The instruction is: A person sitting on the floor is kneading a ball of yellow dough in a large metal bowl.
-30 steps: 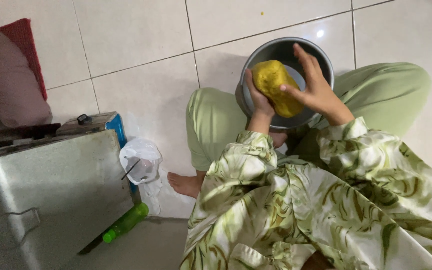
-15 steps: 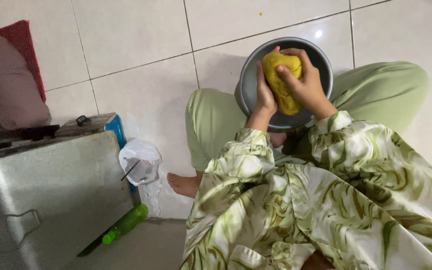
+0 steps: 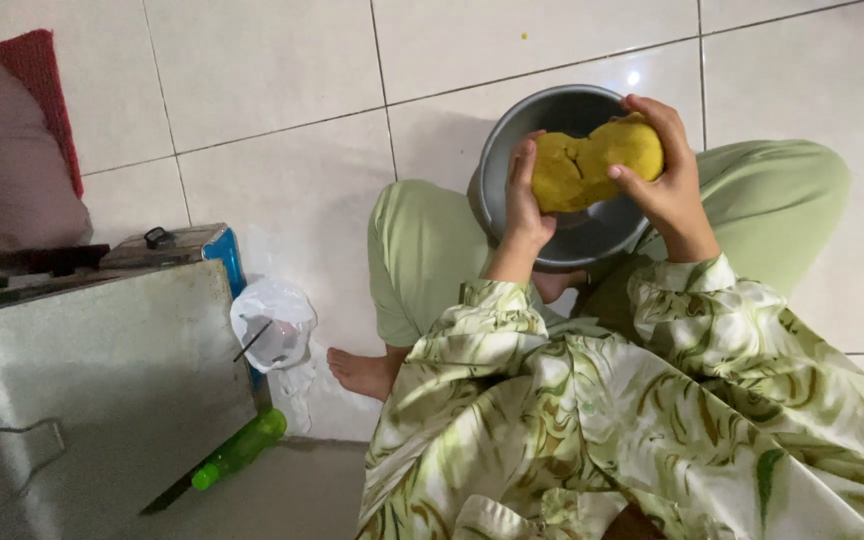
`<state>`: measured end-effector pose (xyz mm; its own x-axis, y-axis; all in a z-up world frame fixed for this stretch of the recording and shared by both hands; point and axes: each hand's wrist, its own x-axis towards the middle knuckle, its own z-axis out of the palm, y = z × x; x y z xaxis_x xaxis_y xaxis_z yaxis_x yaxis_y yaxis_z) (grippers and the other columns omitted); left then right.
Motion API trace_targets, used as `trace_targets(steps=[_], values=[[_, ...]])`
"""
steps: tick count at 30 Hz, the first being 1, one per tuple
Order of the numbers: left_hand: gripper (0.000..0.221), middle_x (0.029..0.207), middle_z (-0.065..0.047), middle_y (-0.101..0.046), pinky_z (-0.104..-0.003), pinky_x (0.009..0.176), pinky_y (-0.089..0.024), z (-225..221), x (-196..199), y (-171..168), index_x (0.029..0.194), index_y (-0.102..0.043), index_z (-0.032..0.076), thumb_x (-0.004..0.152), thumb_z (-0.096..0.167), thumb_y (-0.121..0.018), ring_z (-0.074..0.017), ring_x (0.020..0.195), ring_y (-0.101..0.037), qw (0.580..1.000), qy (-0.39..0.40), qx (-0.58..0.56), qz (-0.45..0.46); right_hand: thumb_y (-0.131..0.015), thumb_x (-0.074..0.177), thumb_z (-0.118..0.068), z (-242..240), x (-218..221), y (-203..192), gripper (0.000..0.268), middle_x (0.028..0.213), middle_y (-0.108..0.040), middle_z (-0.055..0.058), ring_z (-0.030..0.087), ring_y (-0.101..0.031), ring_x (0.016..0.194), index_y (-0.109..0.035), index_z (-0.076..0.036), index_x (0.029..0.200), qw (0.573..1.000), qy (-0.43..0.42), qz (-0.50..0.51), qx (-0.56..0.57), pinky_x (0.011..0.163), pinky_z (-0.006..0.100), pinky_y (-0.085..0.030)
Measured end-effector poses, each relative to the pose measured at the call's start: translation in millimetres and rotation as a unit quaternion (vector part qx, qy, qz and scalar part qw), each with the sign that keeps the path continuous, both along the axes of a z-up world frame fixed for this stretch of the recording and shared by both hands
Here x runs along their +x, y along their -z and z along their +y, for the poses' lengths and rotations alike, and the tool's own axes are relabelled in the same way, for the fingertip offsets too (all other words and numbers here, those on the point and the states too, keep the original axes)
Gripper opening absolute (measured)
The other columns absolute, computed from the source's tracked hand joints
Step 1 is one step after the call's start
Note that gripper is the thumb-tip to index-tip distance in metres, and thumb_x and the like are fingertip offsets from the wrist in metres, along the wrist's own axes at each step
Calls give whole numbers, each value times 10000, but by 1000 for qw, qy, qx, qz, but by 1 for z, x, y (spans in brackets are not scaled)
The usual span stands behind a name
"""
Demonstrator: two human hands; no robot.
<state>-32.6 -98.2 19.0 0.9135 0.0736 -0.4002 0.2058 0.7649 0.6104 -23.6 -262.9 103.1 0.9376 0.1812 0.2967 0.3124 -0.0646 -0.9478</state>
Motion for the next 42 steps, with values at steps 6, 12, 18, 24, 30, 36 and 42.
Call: trace_targets(steps=[6,12,18,24,30,36,42], values=[[308,998,-61,-634,-353,686,-581,-18,8,10,1106,-692,238,900,451,-774,-213,874,-653,976,-112,186,28,-641,1080,-219,23,-5,32,281,1086,-588,202,361,-590,1042,-597,54,1132,974,183,-126,36,934,491,-437],[255,866,-12,-493,-274,637,-469,-16,-1,-30,937,-574,204,903,432,-683,-134,773,-539,958,-113,262,4,-619,1086,-206,29,-7,26,247,1002,-595,199,323,-584,914,-620,38,1049,970,206,-124,41,840,442,-419],[278,843,-7,-472,-298,706,-393,-14,-13,-101,882,-531,177,950,425,-637,-108,798,-488,927,-110,351,-76,-640,1050,-197,24,-7,4,252,985,-598,215,384,-594,916,-631,50,1005,957,189,-219,26,829,468,-421],[198,1088,-47,-535,-343,1006,-394,-4,-4,-71,1118,-532,126,1070,311,-483,-164,1072,-548,868,-126,378,-298,-660,1030,-226,15,8,15,346,1095,-500,327,530,-595,1056,-597,105,1108,958,53,-275,69,911,560,-460],[153,1331,-95,-488,-579,1167,-307,36,-3,10,1198,-575,139,1050,134,-536,-371,1381,-412,842,67,511,-163,-716,974,-6,-8,5,82,261,1196,-607,307,552,-592,1142,-673,68,1221,969,8,-187,-164,941,607,-437],[366,1415,-144,-405,-646,1206,-215,49,0,33,1371,-518,197,1043,41,-479,-444,1465,-289,854,164,486,-84,-734,905,-26,-7,2,98,463,1233,-534,303,577,-577,1127,-620,20,1351,961,11,-23,-276,904,672,-482],[382,1230,-120,-631,-382,941,-497,53,-3,65,1259,-572,118,904,-2,-503,-309,1093,-620,813,108,560,-119,-903,555,-374,41,13,143,1087,1544,-445,234,481,-389,1409,-489,-223,1548,831,-24,-145,-537,994,800,-295]])
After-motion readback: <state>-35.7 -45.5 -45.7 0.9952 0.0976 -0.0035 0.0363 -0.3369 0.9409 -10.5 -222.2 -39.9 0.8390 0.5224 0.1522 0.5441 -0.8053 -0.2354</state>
